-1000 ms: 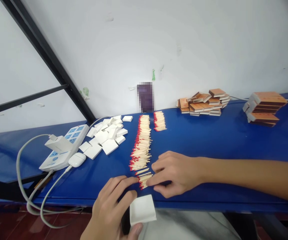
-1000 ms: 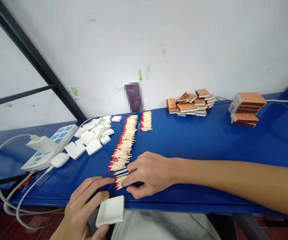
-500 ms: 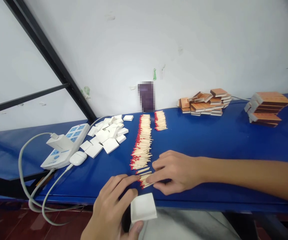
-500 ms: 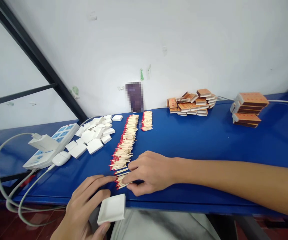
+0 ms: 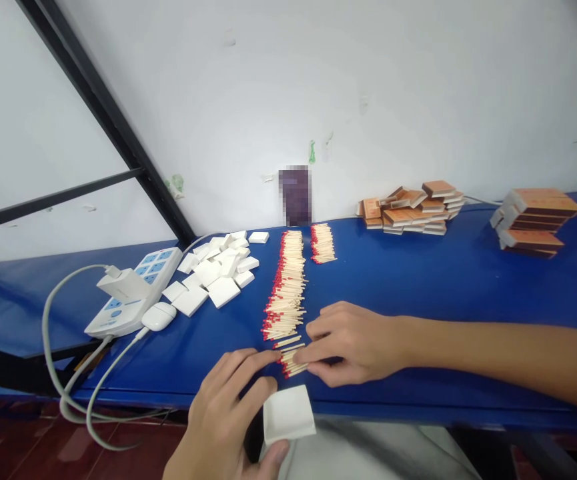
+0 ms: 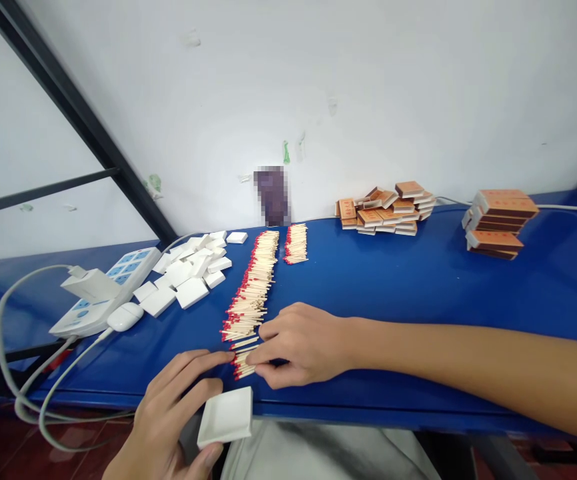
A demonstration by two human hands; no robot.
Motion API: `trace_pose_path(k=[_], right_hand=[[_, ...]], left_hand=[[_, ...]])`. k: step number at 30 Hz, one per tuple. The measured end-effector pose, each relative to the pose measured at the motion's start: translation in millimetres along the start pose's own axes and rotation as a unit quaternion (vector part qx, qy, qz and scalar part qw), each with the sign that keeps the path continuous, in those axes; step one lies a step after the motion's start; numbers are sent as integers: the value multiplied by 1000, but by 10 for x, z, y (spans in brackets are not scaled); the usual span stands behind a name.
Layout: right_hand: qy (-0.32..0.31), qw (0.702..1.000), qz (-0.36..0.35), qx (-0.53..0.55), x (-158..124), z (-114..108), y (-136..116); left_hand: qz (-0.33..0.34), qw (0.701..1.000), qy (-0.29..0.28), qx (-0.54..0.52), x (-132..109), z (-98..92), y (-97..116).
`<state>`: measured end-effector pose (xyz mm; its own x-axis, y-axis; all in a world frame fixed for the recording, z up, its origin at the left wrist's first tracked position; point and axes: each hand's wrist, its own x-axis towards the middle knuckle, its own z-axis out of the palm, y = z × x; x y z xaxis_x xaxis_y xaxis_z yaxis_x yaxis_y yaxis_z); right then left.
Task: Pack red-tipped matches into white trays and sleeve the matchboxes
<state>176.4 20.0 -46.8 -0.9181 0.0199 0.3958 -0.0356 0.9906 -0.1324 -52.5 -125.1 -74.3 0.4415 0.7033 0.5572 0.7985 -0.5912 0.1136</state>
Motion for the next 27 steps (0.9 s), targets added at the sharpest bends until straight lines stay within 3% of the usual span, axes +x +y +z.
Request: trace_pose_path(k=[27], right_hand=[[-25,1000,19,6,-1,4,1]], left_hand=[[-15,1000,0,-1,25,-23,17]])
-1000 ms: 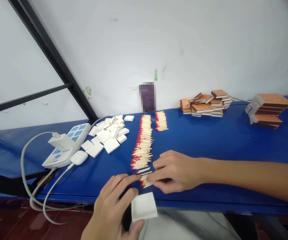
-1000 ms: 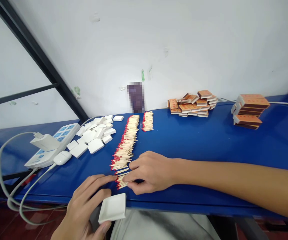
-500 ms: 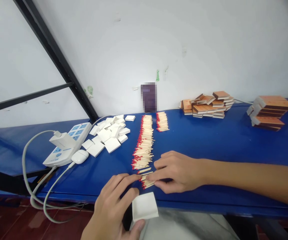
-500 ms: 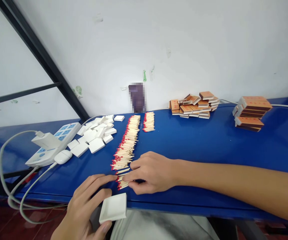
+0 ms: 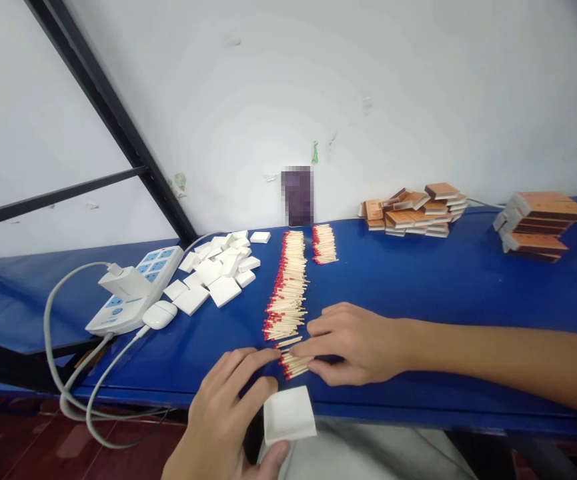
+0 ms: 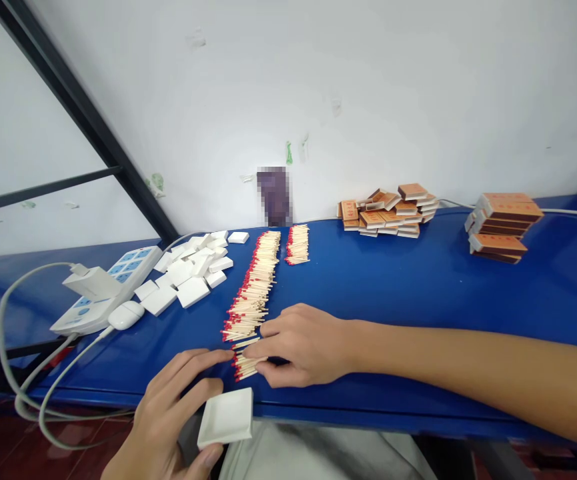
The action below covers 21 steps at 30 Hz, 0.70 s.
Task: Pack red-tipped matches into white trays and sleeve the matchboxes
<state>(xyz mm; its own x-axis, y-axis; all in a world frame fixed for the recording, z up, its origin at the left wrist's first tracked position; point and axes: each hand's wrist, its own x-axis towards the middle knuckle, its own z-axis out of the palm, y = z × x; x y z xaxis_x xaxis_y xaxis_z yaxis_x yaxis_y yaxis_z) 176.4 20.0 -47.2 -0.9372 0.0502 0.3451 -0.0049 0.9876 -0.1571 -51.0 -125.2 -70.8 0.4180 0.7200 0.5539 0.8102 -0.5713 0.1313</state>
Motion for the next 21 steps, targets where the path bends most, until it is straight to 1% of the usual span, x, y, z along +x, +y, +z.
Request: trace_pose_path(k=[4,9,15,18,21], right_hand=[[-5,1000,15,-7,-3,9,3],[-13,1000,15,-4,-1,-4,-9],[-11,999,52,11,5,12,-13],[-12,998,57,12,5,27,-5],[-20,999,44,1,5,26,-1]], left_hand=[[9,1000,9,14,35,-21,15],[16,999,18,22,51,-30,28],[8,1000,5,-27,-39,-8,2],[3,1000,2,-12,-86,21,-10],[4,1000,13,2,-86,38,-7]])
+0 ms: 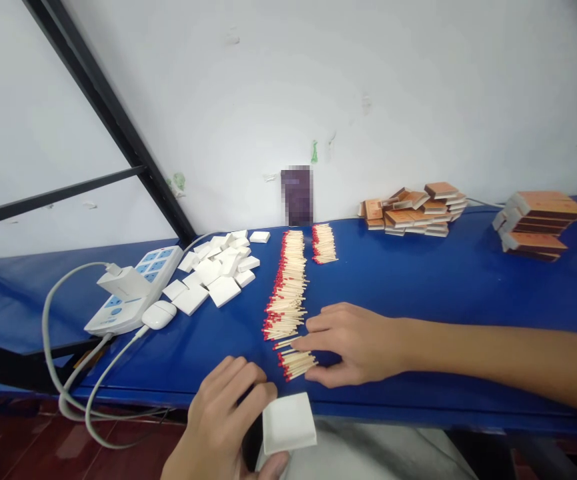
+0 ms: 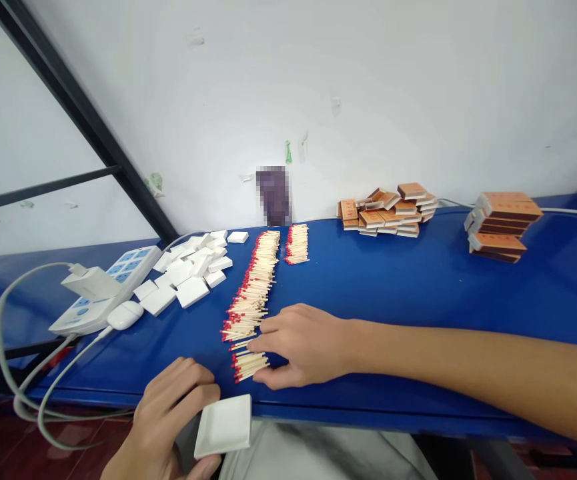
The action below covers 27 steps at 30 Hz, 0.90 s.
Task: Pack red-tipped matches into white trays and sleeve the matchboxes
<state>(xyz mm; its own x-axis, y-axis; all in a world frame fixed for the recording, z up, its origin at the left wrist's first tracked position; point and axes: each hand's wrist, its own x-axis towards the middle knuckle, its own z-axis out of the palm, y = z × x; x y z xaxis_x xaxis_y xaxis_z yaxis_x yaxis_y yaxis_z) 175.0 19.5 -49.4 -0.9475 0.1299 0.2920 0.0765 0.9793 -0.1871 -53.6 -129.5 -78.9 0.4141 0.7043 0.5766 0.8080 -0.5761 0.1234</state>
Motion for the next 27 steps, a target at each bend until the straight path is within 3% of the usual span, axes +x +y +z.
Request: trace_pose_path(k=[5,18,27], right_hand=[[-18,1000,-15,-20,6,-36,-12],[-156,980,-26,-122,39,-386,-201],[-206,973,28,-103,-41,-416,-142]], left_hand=[[12,1000,8,21,63,-17,19],[5,999,3,33,105,-29,22],[9,998,22,64,171,-67,61]])
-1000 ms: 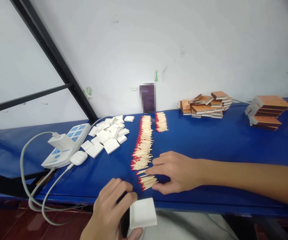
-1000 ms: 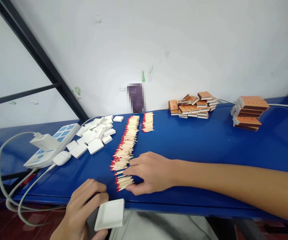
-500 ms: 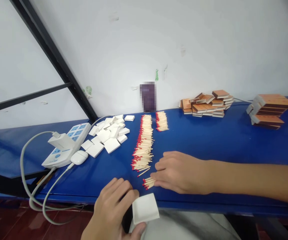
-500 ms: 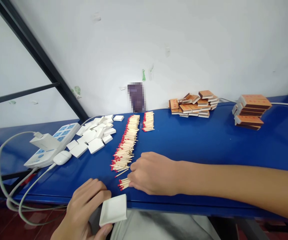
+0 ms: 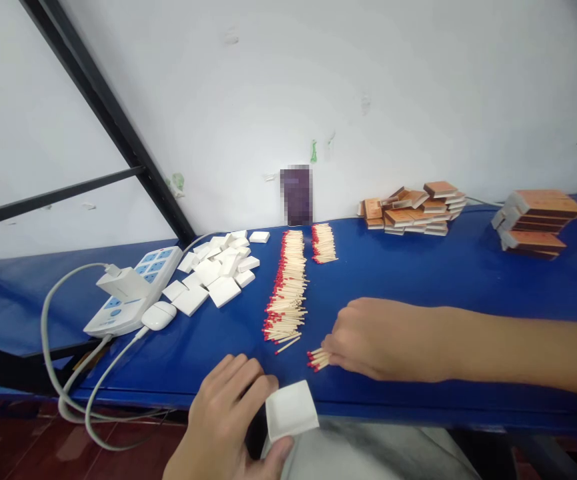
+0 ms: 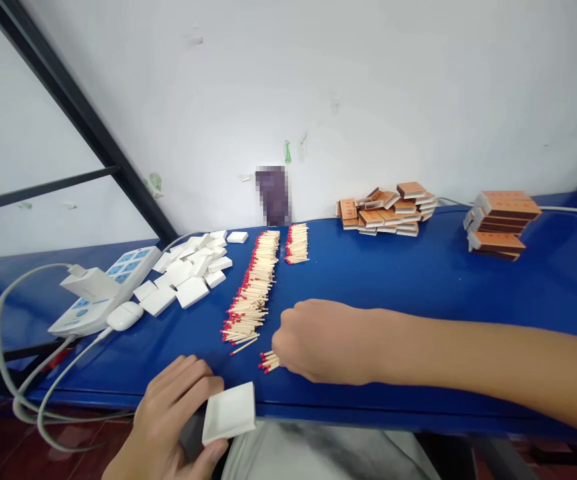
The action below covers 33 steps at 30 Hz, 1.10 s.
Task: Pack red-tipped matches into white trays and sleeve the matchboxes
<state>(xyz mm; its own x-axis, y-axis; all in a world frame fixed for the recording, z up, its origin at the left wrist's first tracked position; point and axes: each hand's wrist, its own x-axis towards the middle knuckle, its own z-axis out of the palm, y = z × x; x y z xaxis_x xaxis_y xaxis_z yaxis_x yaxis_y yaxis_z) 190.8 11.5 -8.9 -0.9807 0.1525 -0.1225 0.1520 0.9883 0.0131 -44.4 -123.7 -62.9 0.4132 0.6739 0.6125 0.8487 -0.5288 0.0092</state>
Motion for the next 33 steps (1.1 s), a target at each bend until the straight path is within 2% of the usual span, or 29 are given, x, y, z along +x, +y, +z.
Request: trace_pose_path(k=[4,7,11,16,20,27,30,33], right_hand=[[12,999,24,-18,-41,55,-77],[11,999,15,-32,-69,55,-79],[10,999,22,-35,-102,-20,0],[27,998,47,-14,-73,-115,38],[28,999,31,12,-17,-130,44],[-6,982,78,172,28,-171,142],[-5,982,87,169,56,-176,154],[-10,984,89,153,82,-166,142]], left_hand=[[-5,1000,-4,-6,-33,23,-15],[-14,1000,-12,-16,-85,56,-28],[-35,998,-33,-36,-171,108,-44],[-28,998,-41,-38,-203,132,-60],[-16,999,-39,-28,-158,103,-60],[0,999,-17,27,-15,31,-16],[-3,999,-21,48,56,3,-1],[-9,998,-50,45,121,-25,28]])
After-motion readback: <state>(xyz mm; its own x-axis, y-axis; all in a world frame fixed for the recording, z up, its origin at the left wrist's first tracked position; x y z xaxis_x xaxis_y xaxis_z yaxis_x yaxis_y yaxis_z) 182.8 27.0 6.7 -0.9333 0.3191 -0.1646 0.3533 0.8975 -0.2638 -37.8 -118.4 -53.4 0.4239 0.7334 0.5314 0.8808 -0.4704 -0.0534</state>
